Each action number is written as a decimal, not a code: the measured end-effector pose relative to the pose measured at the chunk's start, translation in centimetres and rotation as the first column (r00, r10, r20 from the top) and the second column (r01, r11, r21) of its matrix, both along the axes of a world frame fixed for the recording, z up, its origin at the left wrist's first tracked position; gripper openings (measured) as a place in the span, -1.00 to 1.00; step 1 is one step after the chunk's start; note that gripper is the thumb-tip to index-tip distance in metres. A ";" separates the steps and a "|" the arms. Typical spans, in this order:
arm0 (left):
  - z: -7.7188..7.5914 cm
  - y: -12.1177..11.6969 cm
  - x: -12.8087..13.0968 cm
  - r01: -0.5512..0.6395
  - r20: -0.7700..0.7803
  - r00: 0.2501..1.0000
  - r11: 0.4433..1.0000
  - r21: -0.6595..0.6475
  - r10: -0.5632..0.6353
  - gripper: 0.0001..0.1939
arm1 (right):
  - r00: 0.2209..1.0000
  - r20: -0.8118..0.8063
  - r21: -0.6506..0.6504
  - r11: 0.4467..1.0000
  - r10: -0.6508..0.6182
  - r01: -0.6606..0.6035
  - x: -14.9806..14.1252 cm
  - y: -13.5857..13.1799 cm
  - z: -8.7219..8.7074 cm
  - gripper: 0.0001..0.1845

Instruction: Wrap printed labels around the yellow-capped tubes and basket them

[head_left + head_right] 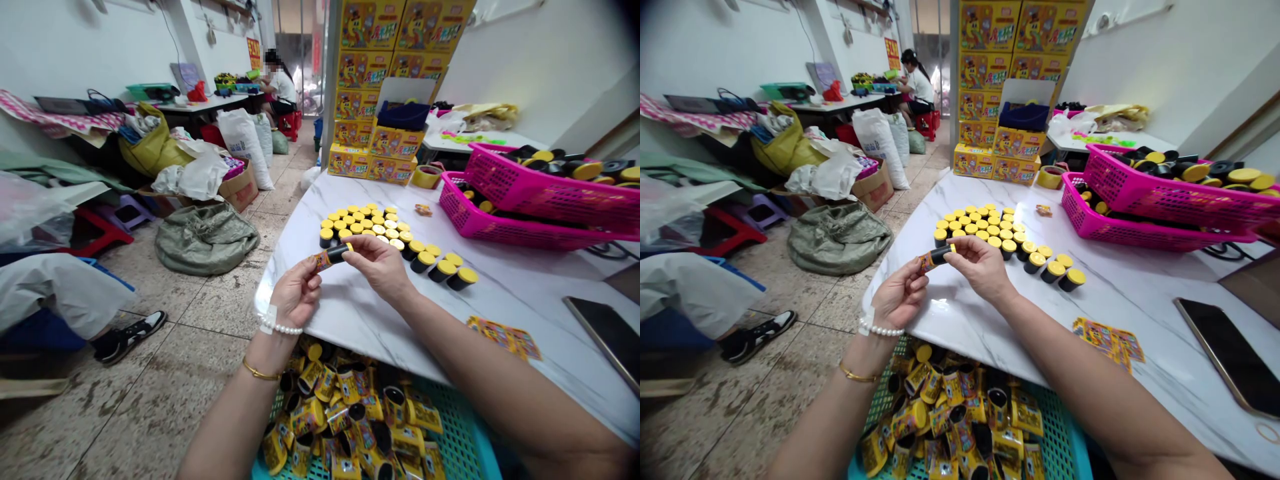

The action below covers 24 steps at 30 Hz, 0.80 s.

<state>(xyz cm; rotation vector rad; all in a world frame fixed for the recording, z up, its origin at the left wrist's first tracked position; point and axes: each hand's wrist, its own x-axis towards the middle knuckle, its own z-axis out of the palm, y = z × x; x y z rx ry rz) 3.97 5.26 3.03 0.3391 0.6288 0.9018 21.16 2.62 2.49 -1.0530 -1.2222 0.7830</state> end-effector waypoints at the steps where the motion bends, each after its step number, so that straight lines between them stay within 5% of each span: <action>1: -0.1 0.0 0.0 0.003 0.005 1.000 1.000 0.001 -0.003 -0.94 | 0.998 0.058 0.016 1.000 -0.028 0.027 0.0 -0.1 0.1 -0.69; 6: -0.1 0.1 0.0 -0.016 0.010 1.000 1.000 -0.001 0.016 -0.96 | 0.892 0.411 0.189 0.975 -0.188 0.119 -0.1 -1.2 1.3 -0.80; 10: 0.1 0.0 0.1 -0.039 -0.012 0.999 0.999 -0.016 0.039 -0.95 | 0.837 0.494 0.248 0.961 -0.237 0.126 -0.2 -1.6 1.9 -0.83; 15: -0.2 -0.4 0.2 -0.036 -0.067 0.997 0.998 0.055 0.039 -0.94 | 0.976 0.219 0.041 0.999 -0.010 0.001 -0.8 -1.3 0.7 -0.74; 18: -0.5 -0.8 0.3 -0.102 -0.087 0.990 0.991 0.088 0.110 -0.93 | 0.987 0.012 -0.080 0.984 0.159 -0.158 -0.9 -1.1 0.2 -0.63; 21: -0.6 -1.1 0.3 -0.168 -0.109 0.976 0.970 0.174 0.189 -0.78 | 0.977 -0.021 -0.071 0.975 0.211 -0.212 -0.6 -0.9 0.3 -0.61; 24: -0.6 -1.3 0.2 -0.020 -0.189 0.979 0.953 0.302 0.081 -0.60 | 0.981 0.065 0.000 0.983 0.184 -0.184 -0.1 -0.8 0.5 -0.64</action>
